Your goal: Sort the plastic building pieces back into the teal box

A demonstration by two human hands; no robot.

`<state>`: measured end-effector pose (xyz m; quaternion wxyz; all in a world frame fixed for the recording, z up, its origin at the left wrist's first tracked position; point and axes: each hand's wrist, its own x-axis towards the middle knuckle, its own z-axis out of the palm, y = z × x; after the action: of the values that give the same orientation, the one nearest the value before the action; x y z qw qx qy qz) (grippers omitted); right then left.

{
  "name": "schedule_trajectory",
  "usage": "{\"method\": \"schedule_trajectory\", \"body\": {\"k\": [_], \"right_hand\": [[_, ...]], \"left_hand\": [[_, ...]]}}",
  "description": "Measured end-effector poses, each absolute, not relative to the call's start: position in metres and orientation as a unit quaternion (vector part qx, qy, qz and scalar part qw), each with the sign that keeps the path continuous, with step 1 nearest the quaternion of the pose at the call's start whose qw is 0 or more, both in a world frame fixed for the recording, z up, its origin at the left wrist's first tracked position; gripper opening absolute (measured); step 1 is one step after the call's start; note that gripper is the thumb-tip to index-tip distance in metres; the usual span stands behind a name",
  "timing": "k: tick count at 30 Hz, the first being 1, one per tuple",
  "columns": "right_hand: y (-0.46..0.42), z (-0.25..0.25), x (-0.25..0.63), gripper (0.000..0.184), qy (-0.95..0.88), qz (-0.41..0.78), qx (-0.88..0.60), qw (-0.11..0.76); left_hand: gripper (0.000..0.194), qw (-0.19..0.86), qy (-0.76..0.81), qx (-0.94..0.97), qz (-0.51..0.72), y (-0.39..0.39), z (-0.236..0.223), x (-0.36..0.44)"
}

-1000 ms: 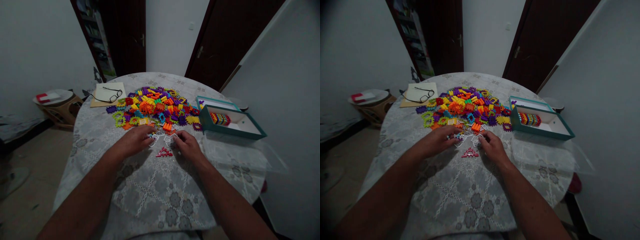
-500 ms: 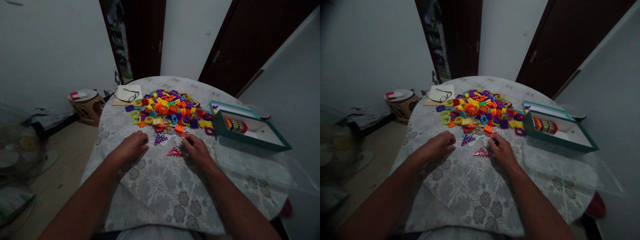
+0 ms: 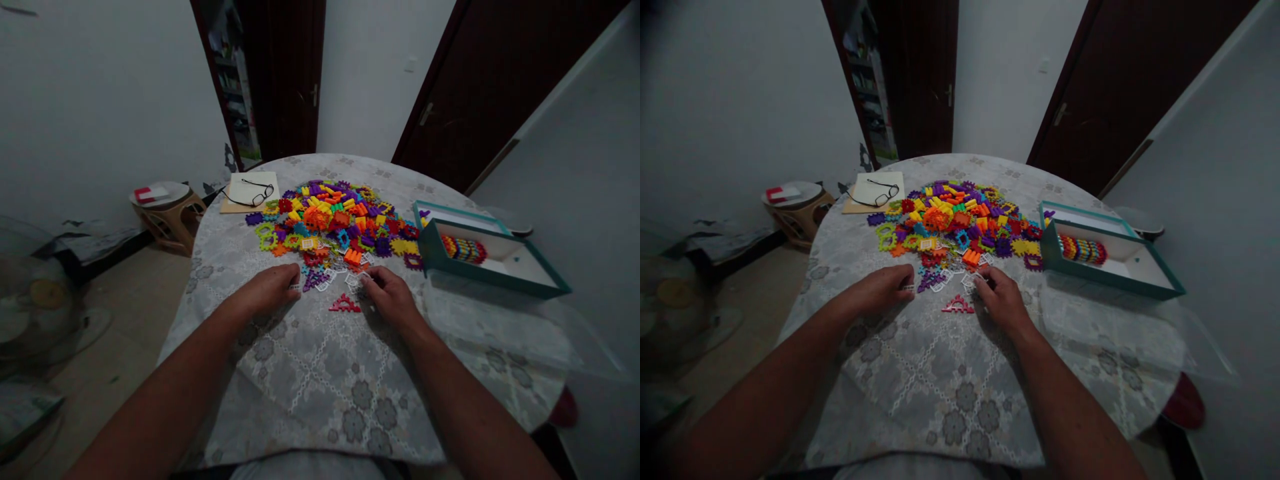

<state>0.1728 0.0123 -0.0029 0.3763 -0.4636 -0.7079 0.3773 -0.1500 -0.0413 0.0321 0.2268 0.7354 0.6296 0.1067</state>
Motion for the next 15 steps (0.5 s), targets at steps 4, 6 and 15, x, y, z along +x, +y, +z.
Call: {"method": "schedule_trajectory", "body": {"k": [4,6,15], "right_hand": [[0.012,-0.003,0.172,0.024,-0.704,0.391,-0.450,0.386],[0.008,-0.005,0.168,0.023,-0.703,0.417,-0.430,0.383],[0.000,-0.004,0.156,0.020,-0.678,0.472,-0.398,0.399]], "left_hand": [[0.011,0.252,0.588,0.740,0.208,-0.044,0.033,-0.134],[0.016,0.267,0.575,0.732,0.249,-0.041,0.034,-0.122],[0.025,0.345,0.496,0.731,0.318,-0.012,0.035,-0.062]]}}
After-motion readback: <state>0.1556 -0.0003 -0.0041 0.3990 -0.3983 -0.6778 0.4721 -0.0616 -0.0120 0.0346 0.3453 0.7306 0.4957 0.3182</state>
